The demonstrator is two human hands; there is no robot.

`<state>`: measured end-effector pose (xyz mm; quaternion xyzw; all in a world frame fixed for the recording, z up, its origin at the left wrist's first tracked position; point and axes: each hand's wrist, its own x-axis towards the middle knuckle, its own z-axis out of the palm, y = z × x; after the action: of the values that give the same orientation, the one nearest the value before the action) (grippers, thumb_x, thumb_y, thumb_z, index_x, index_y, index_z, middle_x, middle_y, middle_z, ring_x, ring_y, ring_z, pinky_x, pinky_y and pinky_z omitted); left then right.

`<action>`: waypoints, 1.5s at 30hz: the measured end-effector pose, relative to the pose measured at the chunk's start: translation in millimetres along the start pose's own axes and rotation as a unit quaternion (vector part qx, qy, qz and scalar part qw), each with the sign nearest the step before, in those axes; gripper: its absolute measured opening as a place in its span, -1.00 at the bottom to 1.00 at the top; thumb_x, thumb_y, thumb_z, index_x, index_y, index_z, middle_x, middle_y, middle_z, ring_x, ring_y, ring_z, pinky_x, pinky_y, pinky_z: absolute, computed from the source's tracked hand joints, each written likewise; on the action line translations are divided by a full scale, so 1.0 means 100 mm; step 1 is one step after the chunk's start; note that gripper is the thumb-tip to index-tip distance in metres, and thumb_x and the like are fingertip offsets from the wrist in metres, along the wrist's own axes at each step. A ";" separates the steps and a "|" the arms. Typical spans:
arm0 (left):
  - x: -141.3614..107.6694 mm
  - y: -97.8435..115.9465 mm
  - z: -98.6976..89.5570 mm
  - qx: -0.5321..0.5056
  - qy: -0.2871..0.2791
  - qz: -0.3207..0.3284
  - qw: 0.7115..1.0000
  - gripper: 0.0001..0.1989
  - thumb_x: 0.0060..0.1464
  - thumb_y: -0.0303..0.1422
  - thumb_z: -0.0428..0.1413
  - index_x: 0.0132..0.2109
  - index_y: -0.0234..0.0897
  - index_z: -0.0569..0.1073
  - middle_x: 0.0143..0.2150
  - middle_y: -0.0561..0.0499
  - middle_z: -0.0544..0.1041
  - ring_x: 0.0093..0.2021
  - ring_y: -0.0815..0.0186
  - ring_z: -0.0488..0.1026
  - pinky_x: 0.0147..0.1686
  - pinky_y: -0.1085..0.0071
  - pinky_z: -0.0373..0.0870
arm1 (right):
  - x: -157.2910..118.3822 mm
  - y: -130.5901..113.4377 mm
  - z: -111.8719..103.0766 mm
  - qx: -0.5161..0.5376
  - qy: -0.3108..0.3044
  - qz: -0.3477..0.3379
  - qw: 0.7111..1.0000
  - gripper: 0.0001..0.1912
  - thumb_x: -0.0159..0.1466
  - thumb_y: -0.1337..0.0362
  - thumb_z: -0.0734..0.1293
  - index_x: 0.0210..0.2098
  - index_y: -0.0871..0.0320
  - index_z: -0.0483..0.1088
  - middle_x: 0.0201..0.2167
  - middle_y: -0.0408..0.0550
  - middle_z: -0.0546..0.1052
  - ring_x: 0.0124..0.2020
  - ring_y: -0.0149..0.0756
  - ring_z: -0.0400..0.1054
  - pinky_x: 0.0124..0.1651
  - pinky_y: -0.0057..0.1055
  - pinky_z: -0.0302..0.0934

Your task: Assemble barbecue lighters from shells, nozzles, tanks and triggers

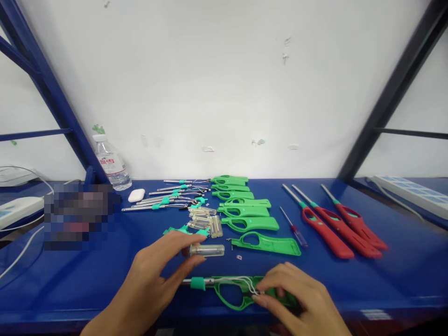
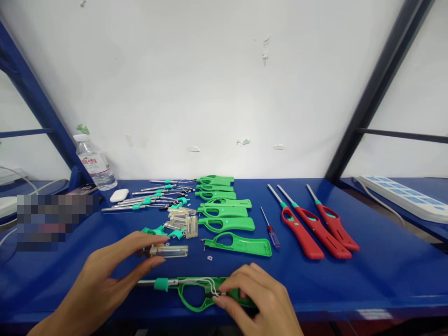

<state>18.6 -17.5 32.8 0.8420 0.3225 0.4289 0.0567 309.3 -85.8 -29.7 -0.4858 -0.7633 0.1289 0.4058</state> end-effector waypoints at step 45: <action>-0.13 0.41 0.55 -0.264 -0.047 -0.125 0.955 -0.80 0.20 -0.46 0.35 -0.09 -0.01 0.66 -0.19 0.19 0.72 -0.20 0.37 0.64 -0.16 0.53 0.52 | -0.02 -0.02 -0.06 0.057 0.031 0.005 0.998 -0.76 0.36 0.03 0.48 0.01 -0.17 0.60 -0.17 -0.17 0.60 -0.27 -0.33 0.56 -0.22 -0.54 0.43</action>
<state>75.3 -47.5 4.2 0.7691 0.2972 0.4483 0.3453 312.4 -89.5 -25.3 -0.4693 -0.7395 0.1594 0.4555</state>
